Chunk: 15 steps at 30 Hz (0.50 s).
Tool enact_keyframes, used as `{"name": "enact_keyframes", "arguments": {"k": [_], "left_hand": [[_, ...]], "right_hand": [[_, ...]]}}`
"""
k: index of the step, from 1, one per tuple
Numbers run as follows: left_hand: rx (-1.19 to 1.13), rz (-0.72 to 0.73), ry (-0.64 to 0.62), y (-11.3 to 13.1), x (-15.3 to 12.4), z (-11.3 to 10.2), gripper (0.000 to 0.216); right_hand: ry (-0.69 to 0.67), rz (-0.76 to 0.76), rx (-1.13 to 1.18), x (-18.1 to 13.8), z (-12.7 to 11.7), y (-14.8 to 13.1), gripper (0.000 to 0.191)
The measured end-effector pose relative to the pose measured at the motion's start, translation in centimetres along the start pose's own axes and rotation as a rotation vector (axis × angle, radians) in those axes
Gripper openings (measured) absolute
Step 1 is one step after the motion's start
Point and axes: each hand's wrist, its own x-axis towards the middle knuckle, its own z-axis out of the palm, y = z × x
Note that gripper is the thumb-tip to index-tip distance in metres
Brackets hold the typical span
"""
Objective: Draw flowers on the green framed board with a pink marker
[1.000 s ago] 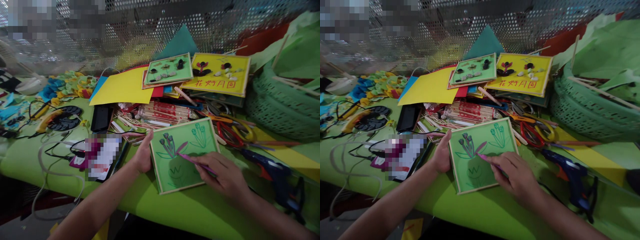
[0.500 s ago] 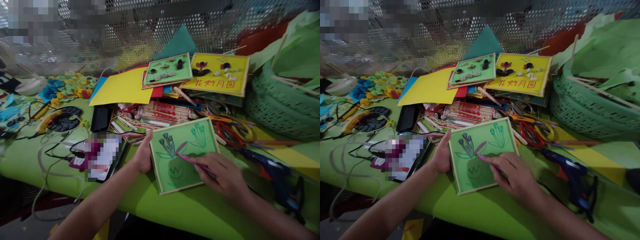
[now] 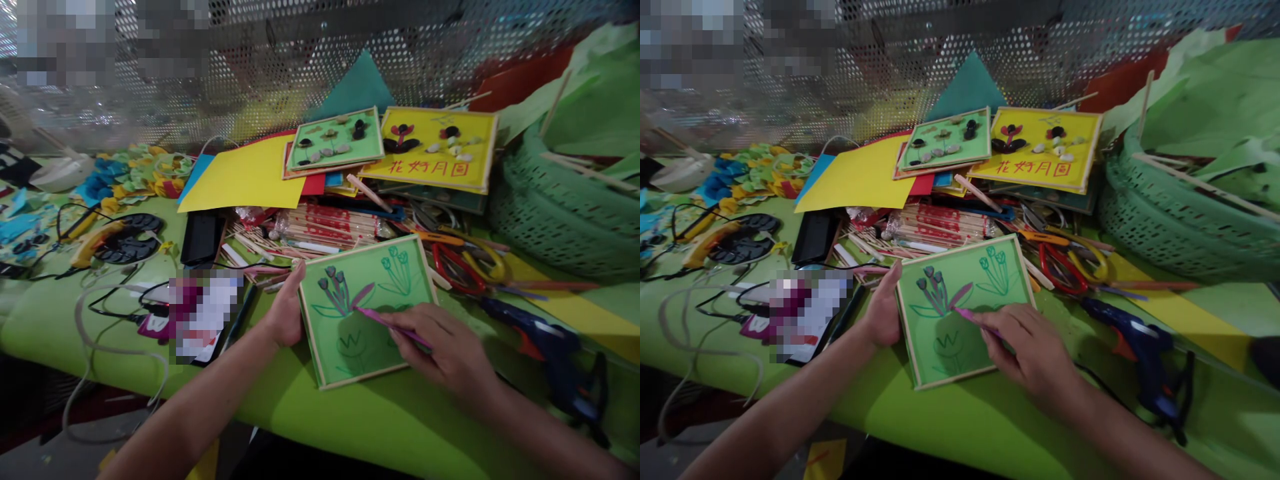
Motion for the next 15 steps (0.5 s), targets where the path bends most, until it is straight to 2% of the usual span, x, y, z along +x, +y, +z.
{"name": "enact_keyframes", "arguments": {"k": [15], "left_hand": [[0.016, 0.026, 0.04, 0.08, -0.2, 0.12, 0.063]], "right_hand": [[0.058, 0.018, -0.028, 0.22, -0.37, 0.41, 0.019]]}}
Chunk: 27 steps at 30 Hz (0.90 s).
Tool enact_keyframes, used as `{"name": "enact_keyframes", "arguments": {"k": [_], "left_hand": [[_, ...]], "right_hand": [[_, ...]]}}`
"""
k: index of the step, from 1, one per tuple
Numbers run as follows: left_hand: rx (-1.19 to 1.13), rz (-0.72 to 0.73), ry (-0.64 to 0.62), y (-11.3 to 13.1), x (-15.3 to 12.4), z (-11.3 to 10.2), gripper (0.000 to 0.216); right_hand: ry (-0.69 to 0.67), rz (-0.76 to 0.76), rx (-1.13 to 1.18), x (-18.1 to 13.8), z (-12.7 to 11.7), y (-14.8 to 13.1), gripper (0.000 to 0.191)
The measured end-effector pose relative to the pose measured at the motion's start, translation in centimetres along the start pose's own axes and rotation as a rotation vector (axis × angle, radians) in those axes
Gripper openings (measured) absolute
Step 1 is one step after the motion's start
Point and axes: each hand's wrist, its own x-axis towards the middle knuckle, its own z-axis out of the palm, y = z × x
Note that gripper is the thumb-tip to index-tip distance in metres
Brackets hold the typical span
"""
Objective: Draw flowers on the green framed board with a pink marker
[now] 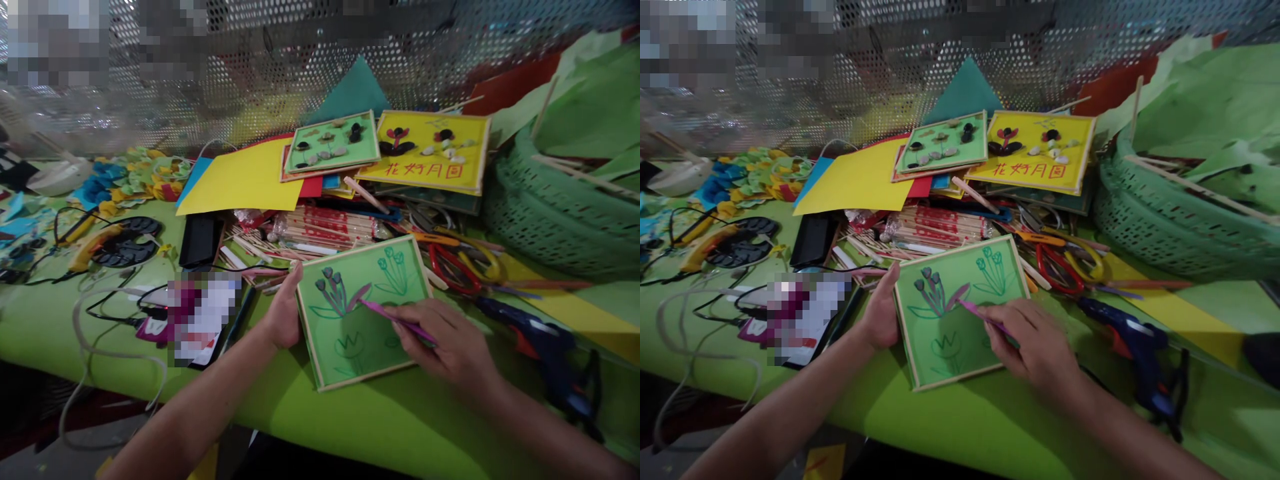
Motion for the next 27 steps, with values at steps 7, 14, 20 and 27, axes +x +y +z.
{"name": "enact_keyframes", "arguments": {"k": [7, 14, 20, 27], "left_hand": [[0.003, 0.001, 0.005, 0.03, -0.13, 0.3, 0.061], [0.03, 0.011, -0.025, -0.03, -0.22, 0.16, 0.062], [0.057, 0.021, -0.051, -0.05, -0.3, 0.37, 0.064], [0.041, 0.007, -0.094, 0.09, -0.28, -0.03, 0.064]], "right_hand": [[-0.007, 0.011, -0.001, 0.1, 0.0, -0.01, 0.019], [0.046, 0.039, -0.028, 0.41, -0.42, 0.16, 0.021], [0.06, 0.054, -0.039, 0.3, -0.46, 0.4, 0.022], [0.065, 0.07, -0.057, 0.26, -0.58, 0.71, 0.02]]}}
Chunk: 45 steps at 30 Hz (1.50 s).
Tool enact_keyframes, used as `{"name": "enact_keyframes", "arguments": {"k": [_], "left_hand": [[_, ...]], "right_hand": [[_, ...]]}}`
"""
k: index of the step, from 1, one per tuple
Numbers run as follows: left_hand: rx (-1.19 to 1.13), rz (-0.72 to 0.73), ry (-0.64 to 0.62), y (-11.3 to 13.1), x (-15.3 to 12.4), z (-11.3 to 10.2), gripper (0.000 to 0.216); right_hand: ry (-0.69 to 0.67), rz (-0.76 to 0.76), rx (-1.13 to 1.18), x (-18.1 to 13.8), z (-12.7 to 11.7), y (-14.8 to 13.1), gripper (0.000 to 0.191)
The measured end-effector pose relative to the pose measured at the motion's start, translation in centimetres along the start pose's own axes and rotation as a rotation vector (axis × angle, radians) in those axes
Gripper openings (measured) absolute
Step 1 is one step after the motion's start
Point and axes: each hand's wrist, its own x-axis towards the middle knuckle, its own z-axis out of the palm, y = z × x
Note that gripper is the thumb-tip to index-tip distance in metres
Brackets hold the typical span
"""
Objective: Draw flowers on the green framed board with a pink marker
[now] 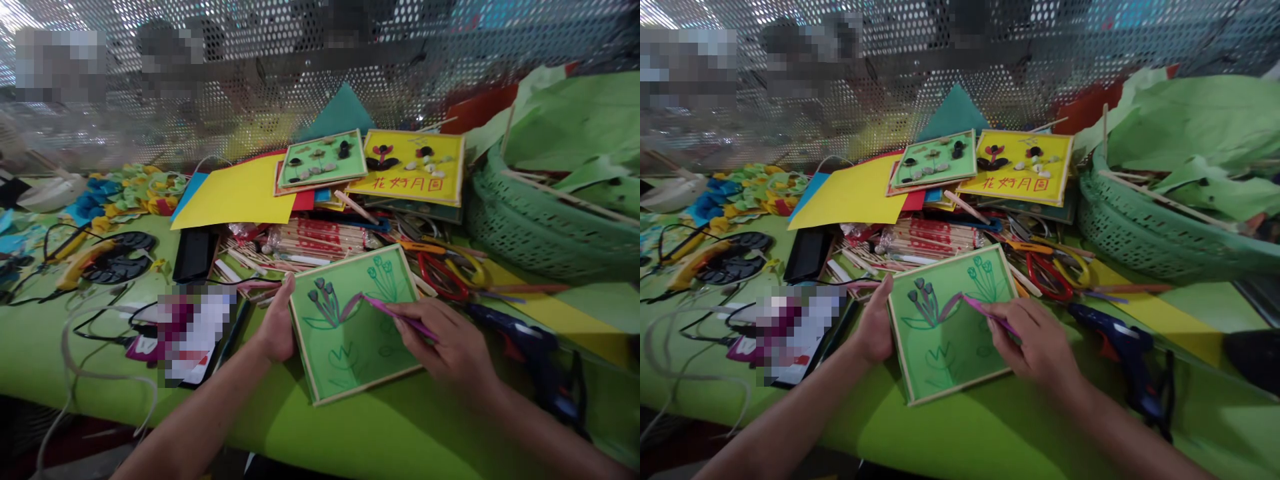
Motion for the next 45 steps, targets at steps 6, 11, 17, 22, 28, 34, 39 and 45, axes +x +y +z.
{"name": "enact_keyframes", "arguments": {"k": [6, 11, 17, 22, 28, 34, 39, 45], "left_hand": [[-0.012, -0.019, -0.031, 0.02, 0.05, -0.1, 0.066], [-0.026, -0.017, -0.071, 0.03, 0.1, -0.2, 0.067], [-0.023, -0.02, -0.076, 0.04, 0.11, -0.27, 0.066], [-0.023, 0.001, -0.043, 0.09, 0.06, -0.01, 0.067], [-0.047, -0.017, -0.057, 0.05, 0.04, -0.34, 0.067], [-0.013, -0.009, -0.082, 0.06, 0.02, -0.14, 0.068], [0.013, -0.006, -0.02, 0.16, -0.05, 0.17, 0.068], [-0.013, -0.004, -0.016, 0.14, 0.02, -0.01, 0.066]], "right_hand": [[0.013, 0.017, 0.025, 0.22, -0.08, -0.14, 0.022], [-0.005, 0.009, 0.031, 0.11, 0.08, -0.25, 0.021], [-0.02, -0.032, 0.037, 0.07, 0.19, -0.45, 0.022], [-0.01, 0.025, 0.046, 0.15, -0.05, -0.24, 0.023], [0.005, 0.024, 0.027, 0.14, -0.14, -0.19, 0.023], [-0.023, -0.013, 0.03, 0.15, -0.02, -0.37, 0.021], [-0.018, -0.006, 0.024, 0.13, -0.09, -0.13, 0.021], [-0.021, 0.009, 0.019, 0.07, -0.08, -0.08, 0.022]]}}
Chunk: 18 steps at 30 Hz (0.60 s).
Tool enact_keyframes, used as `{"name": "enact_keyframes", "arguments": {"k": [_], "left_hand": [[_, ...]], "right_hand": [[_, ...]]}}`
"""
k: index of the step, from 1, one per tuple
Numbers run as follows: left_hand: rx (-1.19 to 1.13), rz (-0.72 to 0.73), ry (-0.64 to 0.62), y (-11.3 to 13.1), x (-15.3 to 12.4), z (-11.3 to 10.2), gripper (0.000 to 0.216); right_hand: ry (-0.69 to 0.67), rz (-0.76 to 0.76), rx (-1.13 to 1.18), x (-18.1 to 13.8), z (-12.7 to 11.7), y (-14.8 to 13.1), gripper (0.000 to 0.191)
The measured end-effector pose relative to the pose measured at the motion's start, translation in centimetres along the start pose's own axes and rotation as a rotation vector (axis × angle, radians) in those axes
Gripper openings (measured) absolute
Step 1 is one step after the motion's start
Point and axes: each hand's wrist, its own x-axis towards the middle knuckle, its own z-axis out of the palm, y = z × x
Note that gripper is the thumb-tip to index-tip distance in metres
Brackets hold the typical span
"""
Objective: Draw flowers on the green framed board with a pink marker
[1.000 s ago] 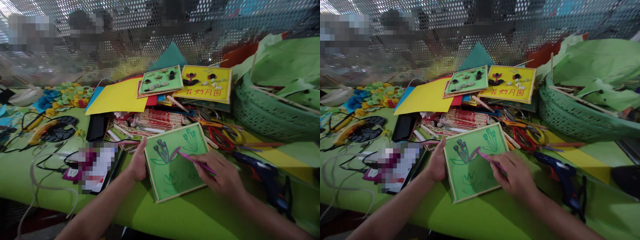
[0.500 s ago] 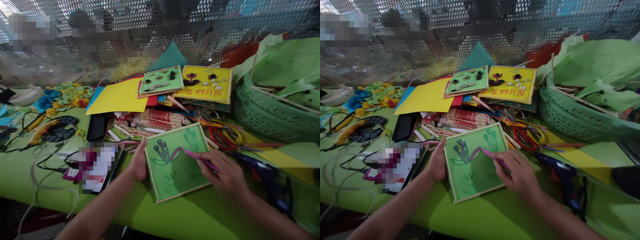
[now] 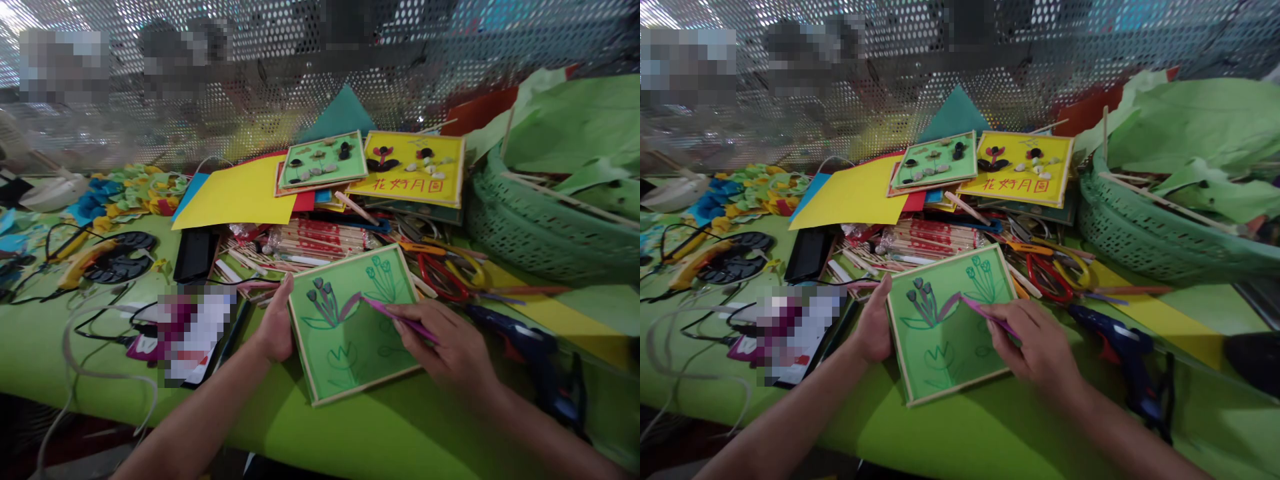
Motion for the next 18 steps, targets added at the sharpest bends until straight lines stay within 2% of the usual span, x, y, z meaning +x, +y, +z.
{"name": "enact_keyframes", "arguments": {"k": [8, 18], "left_hand": [[-0.003, 0.007, 0.016, -0.01, 0.02, -0.07, 0.063], [0.015, 0.01, 0.025, -0.02, -0.09, -0.08, 0.066]], "right_hand": [[-0.029, -0.052, 0.021, -0.07, 0.29, -0.5, 0.02], [-0.015, -0.019, 0.03, -0.19, 0.28, 0.03, 0.023]]}}
